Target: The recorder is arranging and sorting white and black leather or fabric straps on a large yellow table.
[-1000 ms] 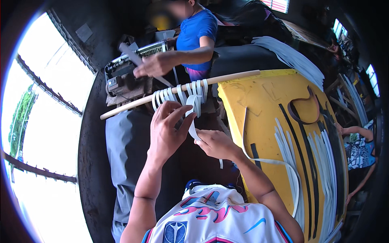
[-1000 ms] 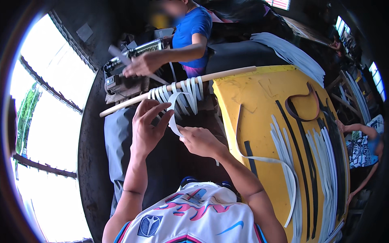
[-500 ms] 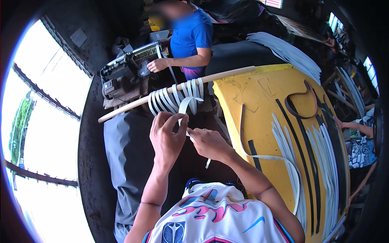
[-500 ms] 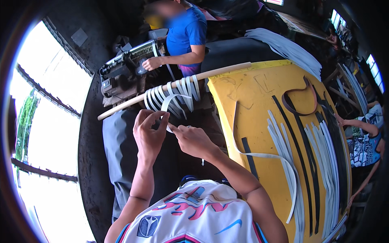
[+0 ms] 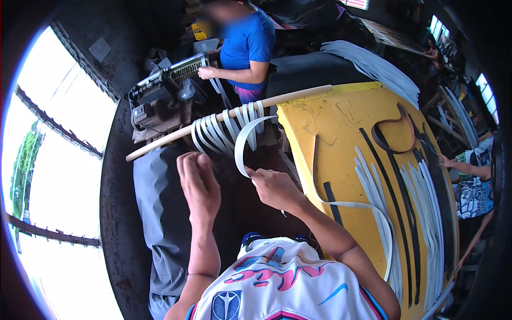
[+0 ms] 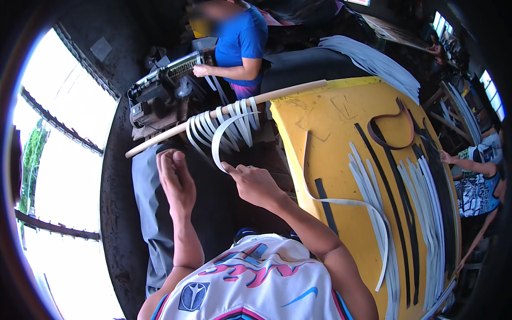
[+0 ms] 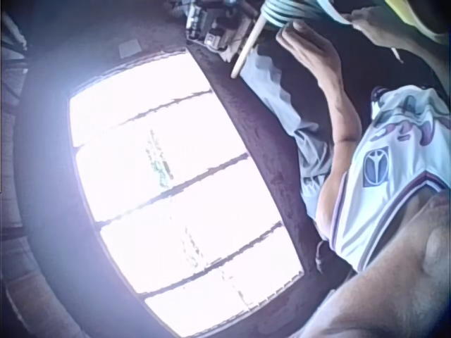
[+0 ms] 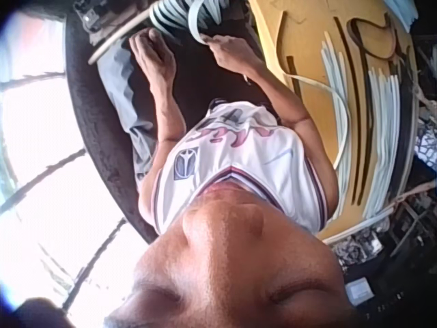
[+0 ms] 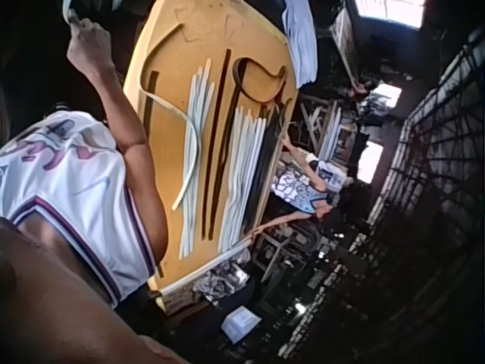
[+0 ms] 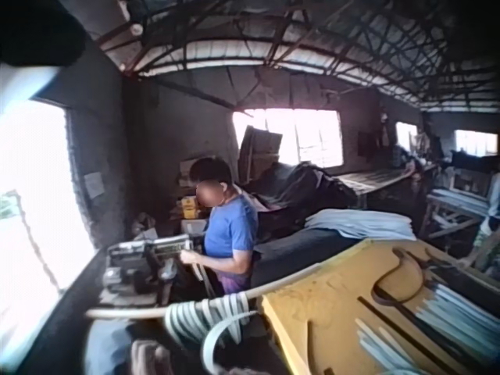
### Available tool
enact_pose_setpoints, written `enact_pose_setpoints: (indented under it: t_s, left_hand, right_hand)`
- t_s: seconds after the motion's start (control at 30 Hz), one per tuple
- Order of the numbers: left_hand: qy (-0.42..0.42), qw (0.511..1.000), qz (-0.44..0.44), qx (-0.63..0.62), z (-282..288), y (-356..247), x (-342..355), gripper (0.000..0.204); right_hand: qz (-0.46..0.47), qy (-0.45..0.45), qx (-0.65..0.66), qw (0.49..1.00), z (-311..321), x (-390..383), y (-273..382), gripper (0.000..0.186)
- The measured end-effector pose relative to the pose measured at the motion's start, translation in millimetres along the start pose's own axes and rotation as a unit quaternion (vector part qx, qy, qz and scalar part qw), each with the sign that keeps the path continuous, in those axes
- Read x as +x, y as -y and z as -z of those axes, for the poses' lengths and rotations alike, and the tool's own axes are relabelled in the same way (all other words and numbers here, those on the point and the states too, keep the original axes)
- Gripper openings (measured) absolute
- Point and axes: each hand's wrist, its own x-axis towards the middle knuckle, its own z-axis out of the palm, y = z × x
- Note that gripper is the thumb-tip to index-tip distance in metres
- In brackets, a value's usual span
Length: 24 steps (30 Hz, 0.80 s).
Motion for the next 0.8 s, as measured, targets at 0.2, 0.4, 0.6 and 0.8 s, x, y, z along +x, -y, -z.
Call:
enact_pose_setpoints:
  t_s: [0.2, 0.4, 0.6, 0.8]
  left_hand:
    - [0.172, 0.978, 0.103, 0.055, 11, 120, -44, 0.014]
    - [0.302, 0.924, 0.234, 0.015, -17, 140, -98, 0.052]
    - [0.249, 0.853, 0.284, -0.359, -40, 72, -49, 0.041]
    - [0.289, 0.660, 0.334, -0.608, -19, 17, -12, 0.047]
  right_hand:
    - [0.086, -0.024, 0.013, 0.996, 31, -22, -10, 0.038]
    - [0.158, 0.015, -0.049, 0.986, 56, -55, -14, 0.048]
    - [0.173, 0.041, -0.055, 0.982, 60, -72, -8, 0.050]
    - [0.171, 0.066, -0.063, 0.981, 56, -78, -6, 0.052]
